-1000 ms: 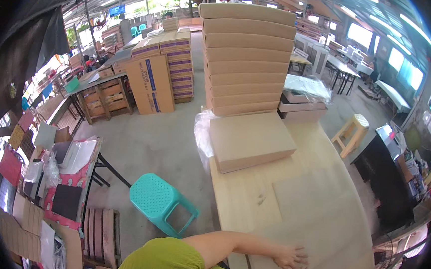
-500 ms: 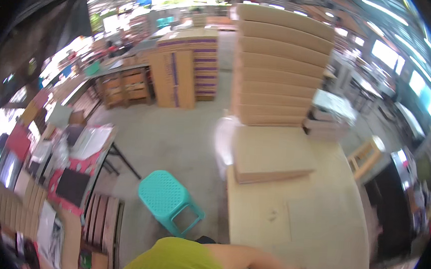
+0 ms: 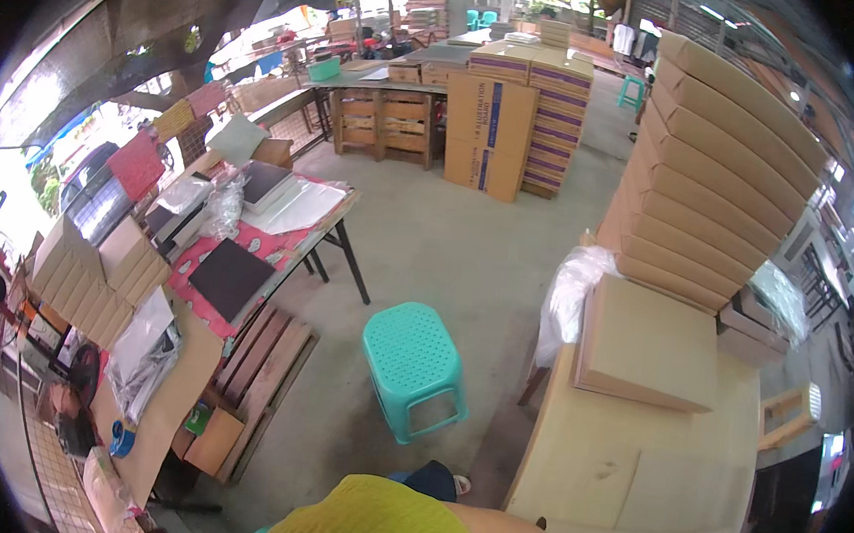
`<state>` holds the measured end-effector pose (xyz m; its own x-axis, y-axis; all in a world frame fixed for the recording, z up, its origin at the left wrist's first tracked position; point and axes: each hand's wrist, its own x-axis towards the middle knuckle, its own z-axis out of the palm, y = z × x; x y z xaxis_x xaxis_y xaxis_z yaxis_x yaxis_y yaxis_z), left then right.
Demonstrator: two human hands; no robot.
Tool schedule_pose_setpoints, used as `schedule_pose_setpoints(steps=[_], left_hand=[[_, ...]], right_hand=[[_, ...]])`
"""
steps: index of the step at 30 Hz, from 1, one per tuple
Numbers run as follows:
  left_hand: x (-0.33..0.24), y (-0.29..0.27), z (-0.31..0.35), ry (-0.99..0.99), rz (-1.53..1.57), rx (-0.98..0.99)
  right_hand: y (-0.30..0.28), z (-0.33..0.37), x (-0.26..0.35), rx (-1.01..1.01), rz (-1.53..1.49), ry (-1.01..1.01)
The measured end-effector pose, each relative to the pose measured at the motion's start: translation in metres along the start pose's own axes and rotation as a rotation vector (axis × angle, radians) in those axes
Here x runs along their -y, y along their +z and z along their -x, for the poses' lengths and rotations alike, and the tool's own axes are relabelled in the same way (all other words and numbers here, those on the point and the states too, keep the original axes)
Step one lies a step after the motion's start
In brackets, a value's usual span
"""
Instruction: The person wraps a rectangular box in brown paper by folding the paper over the box and securing the seams with tape using a hand-held dispenser.
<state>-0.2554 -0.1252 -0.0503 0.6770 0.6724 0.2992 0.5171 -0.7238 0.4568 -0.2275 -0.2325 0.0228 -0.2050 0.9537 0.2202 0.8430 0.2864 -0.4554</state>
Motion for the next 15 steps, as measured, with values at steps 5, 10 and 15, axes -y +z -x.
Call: schedule_pose_setpoints(steps=[5, 10, 15], left_hand=[[0.033, -0.115, 0.05, -0.298, 0.061, -0.103], [0.055, -0.134, 0.082, -0.655, 0.188, -0.048], [0.039, -0.129, 0.064, -0.655, 0.395, -0.003]], right_hand=[[0.008, -0.012, 0.008, 0.124, -0.133, -0.04], [0.001, -0.009, 0.014, 0.195, -0.284, 0.038], [-0.013, -0.009, -0.001, 0.208, -0.5, 0.253]])
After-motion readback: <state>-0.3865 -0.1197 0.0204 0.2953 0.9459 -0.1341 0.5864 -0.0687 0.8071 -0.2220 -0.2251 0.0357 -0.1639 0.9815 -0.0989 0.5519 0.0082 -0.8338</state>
